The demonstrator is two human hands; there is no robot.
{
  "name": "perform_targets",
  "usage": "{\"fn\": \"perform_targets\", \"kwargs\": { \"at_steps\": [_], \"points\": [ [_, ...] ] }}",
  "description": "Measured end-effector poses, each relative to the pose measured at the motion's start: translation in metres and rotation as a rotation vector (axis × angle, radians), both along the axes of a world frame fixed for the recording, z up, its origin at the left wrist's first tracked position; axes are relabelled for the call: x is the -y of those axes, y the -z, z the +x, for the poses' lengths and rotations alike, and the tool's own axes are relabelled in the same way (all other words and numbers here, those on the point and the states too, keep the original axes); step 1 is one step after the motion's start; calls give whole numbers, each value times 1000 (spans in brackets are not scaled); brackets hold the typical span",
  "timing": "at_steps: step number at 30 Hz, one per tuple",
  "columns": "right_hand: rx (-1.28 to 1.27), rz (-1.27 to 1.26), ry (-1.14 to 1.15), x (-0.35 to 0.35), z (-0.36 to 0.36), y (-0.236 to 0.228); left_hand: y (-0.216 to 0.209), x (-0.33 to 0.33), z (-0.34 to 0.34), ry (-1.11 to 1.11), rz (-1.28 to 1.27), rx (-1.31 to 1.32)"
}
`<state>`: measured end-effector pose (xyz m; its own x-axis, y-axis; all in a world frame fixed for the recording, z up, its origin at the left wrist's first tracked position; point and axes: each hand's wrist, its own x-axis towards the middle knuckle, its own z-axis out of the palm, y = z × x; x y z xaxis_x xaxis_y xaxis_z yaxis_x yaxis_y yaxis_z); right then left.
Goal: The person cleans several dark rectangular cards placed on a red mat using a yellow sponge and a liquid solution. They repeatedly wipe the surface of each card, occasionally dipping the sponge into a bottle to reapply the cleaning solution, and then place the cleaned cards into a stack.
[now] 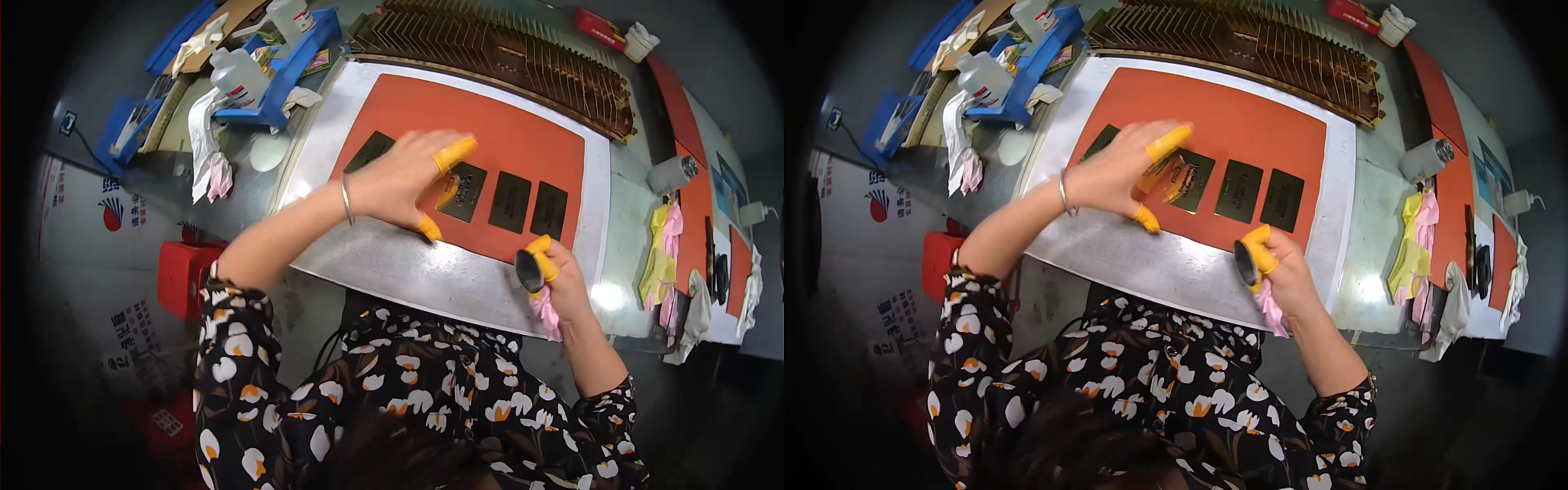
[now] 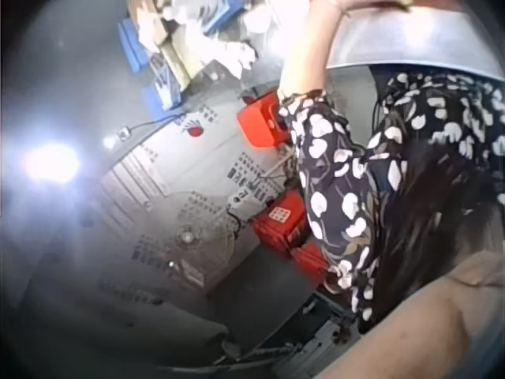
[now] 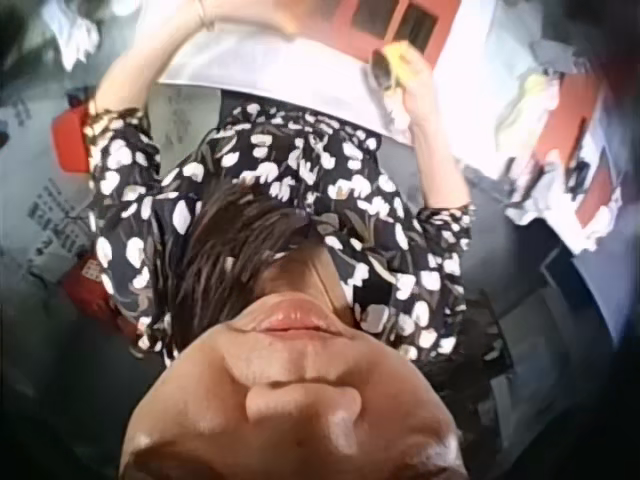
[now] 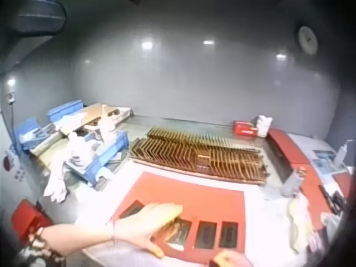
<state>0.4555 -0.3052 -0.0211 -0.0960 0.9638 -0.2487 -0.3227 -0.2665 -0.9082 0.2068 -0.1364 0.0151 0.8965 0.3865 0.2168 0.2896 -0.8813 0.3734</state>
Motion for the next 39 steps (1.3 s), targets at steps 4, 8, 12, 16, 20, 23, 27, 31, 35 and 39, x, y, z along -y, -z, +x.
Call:
{"fn": "perform_targets", "kwargs": {
  "at_steps": [4,8,12,16,20,23,27,31,35,39],
  "points": [
    [-48,4,40,-7,-2,-9,20,-50,-12,49,-51,-245],
    [116,46,82,-27,-3,-10,38,-50,-18,-22,-54,-169],
    [204,10,68,-69,-19,-23,34,-34,-43,-198,-102,-124],
    [42,97,-143,-127,-39,-44,17,-56,-92,-45,-78,-182],
    [-48,92,-286,-178,-75,-53,30,-62,-105,-47,-113,-188],
    [24,213,-323,-212,-107,-49,40,-65,-106,-56,-63,-90],
    [35,289,-399,-248,-147,-57,30,-69,-103,-60,-68,-149],
    [-79,323,-392,-282,-175,-54,35,-60,-106,-155,-43,-138],
    [-264,365,-499,-320,-201,-67,39,-32,-123,-395,-37,104],
    [-292,371,-360,-343,-243,-91,26,-36,-185,-861,258,755]
  ]
}}
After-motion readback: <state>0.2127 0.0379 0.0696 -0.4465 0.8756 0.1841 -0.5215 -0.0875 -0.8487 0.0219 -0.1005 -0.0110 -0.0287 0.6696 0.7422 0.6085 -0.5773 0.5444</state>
